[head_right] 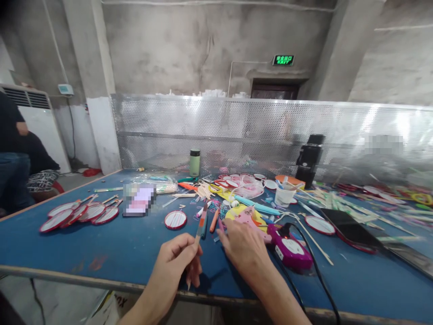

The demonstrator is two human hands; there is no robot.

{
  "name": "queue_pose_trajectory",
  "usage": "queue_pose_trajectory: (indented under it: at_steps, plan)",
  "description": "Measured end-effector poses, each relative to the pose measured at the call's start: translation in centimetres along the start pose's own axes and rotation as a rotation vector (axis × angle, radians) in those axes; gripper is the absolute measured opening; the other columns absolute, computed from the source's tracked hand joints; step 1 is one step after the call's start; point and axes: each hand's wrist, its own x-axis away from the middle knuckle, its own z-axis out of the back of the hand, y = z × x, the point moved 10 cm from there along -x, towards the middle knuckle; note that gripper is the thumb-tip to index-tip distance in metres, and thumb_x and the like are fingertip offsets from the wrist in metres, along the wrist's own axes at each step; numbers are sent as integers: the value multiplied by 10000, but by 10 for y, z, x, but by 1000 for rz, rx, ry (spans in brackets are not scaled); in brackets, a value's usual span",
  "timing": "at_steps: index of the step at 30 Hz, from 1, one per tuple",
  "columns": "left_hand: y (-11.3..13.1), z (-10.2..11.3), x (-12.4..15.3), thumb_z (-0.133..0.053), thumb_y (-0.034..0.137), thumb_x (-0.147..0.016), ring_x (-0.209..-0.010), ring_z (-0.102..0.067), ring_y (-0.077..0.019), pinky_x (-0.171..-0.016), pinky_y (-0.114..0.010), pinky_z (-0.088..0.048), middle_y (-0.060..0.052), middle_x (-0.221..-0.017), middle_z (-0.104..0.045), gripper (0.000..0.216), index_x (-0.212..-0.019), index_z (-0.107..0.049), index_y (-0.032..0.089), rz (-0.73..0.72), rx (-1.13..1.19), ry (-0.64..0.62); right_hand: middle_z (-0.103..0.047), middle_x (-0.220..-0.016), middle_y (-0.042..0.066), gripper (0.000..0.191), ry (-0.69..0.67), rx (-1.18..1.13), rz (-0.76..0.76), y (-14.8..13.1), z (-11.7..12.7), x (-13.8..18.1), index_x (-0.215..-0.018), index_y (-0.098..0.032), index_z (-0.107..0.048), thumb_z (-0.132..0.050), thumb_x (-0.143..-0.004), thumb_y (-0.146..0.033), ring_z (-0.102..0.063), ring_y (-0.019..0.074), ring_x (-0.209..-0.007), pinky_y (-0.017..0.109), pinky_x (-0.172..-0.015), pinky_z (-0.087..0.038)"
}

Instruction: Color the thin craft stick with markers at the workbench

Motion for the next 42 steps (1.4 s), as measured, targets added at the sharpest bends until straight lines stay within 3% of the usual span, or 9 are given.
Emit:
queue_pose_trajectory:
  at_steps: [3, 8, 11, 15, 19, 25, 30, 35, 42]
  plan:
    - [1, 0, 0, -534, 371, -845, -382, -543, -84, -401, -172, -310, 7, -514, -603, 251, -730, -563, 149, 15, -4, 4, -749, -981, 131, 271, -86, 101, -4, -15, -16, -1, -1096, -186, -664, -543, -911, -343, -708, 284, -885, 310, -678, -411]
    - [-5, 0, -3, -571, 410, -807, -363, -545, -93, -378, -169, -296, 8, -488, -595, 273, -715, -560, 153, 29, 15, 0, -754, -942, 112, 376, -47, 40, -2, -7, -19, 4, -1213, -198, -646, -451, -892, -210, -715, 258, -869, 307, -690, -451]
    - [-7, 0, -4, -581, 405, -804, -358, -545, -93, -369, -167, -286, 5, -488, -602, 268, -707, -559, 155, 20, 14, 6, -752, -853, 63, 372, 121, -272, -8, 10, 1, 12, -1163, -244, -703, -439, -910, -315, -706, 228, -789, 322, -714, -505]
    - [-7, -1, -4, -599, 429, -803, -350, -525, -83, -368, -164, -280, 12, -480, -591, 291, -701, -550, 160, 19, 3, 17, -714, -730, 40, 413, 257, -847, -105, 39, 27, 23, -1012, -214, -744, -578, -851, -556, -630, 167, -563, 267, -514, -513]
    - [-11, -2, -6, -629, 474, -781, -339, -506, -81, -365, -167, -280, 13, -472, -582, 332, -700, -554, 161, 27, -27, 21, -723, -906, 54, 443, 385, -1066, -26, 36, 54, 29, -1062, -215, -702, -782, -725, -493, -685, 183, -792, 262, -696, -576]
    - [-16, -3, -8, -629, 443, -773, -338, -515, -85, -361, -165, -262, 10, -464, -587, 300, -711, -587, 152, 28, -47, 23, -518, -549, -54, 179, 742, -1271, -23, 43, 61, 41, -980, -211, -668, -666, -897, -370, -465, 75, -473, 214, -506, -438]
    - [-17, -4, -6, -646, 413, -765, -347, -532, -89, -368, -165, -266, -6, -477, -619, 276, -701, -597, 148, 75, -61, 17, -659, -695, 14, 179, 703, -1402, 42, 31, 53, 37, -1017, -218, -708, -640, -908, -342, -626, 146, -619, 298, -609, -515]
    - [-15, -4, -5, -657, 426, -757, -341, -527, -92, -368, -170, -272, -1, -462, -610, 291, -687, -587, 152, 83, -69, 17, -620, -584, -8, 114, 689, -1489, 32, 31, 45, 41, -908, -205, -705, -703, -865, -311, -567, 115, -506, 241, -486, -454]
    - [-12, -6, -2, -639, 395, -788, -358, -533, -88, -386, -169, -290, -4, -479, -616, 266, -703, -590, 148, 78, -98, -9, -620, -605, -18, 125, 663, -1340, -6, 36, 34, 47, -934, -197, -674, -692, -883, -310, -567, 108, -493, 237, -478, -451]
